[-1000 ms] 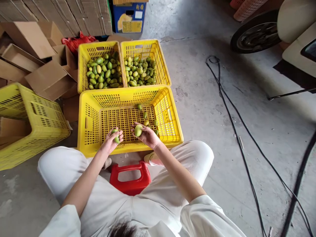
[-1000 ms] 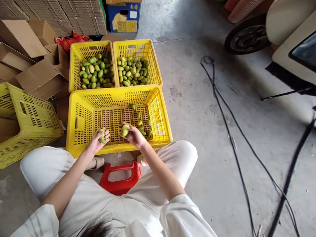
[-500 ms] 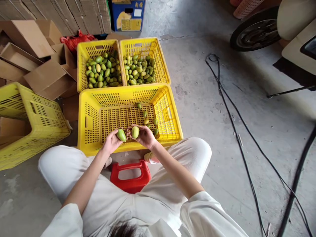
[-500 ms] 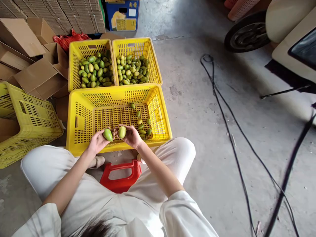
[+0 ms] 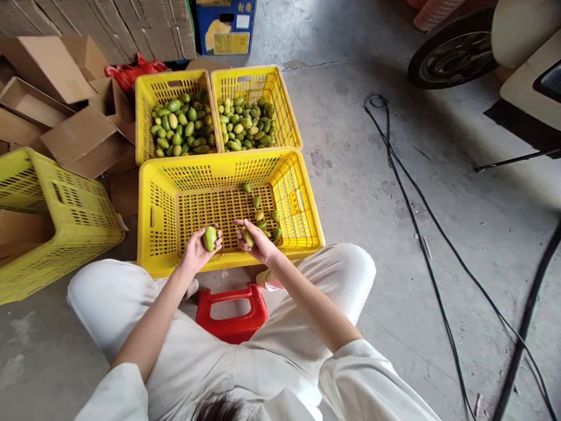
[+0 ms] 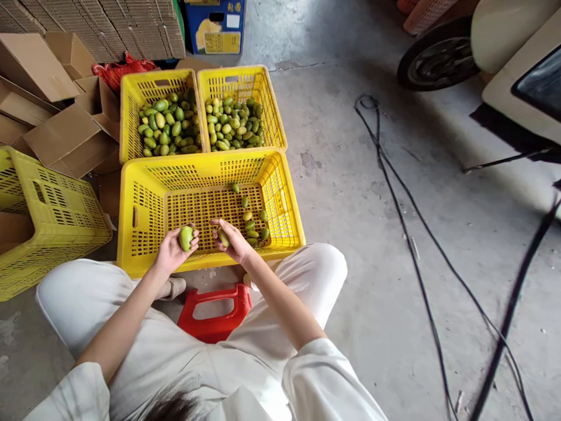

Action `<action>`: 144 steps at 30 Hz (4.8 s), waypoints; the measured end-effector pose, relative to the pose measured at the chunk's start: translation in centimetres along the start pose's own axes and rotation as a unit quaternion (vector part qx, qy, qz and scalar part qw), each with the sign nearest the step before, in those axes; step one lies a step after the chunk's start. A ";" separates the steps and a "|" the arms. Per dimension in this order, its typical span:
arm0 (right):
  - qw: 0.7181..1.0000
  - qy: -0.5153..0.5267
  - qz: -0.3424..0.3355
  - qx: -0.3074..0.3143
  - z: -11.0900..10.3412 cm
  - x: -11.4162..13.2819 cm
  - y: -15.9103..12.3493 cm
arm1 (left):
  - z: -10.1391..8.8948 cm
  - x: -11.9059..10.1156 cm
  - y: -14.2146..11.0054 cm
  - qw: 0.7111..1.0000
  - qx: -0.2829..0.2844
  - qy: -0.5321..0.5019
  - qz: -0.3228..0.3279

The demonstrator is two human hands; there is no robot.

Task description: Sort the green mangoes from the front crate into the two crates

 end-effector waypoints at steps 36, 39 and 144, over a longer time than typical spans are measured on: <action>0.998 0.023 0.022 0.055 0.4 0.6 0.0 | -0.4 -0.4 0.1 0.999 0.011 -0.037 -0.020; 0.996 0.041 0.014 0.073 0.5 0.6 0.1 | -0.7 -0.2 0.2 1.000 -0.016 -0.026 0.002; 0.995 0.085 0.039 0.017 -0.7 -0.1 1.4 | -0.6 -0.9 0.6 0.998 -0.061 -0.035 0.007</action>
Point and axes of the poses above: each hand's wrist, its own y-axis towards the middle knuckle, its own z-axis out of the palm, x = y × z, the point moved 1 cm from there along y, towards the middle knuckle, and after that the axes turned 7 degrees about x, right-handed, at the moved point
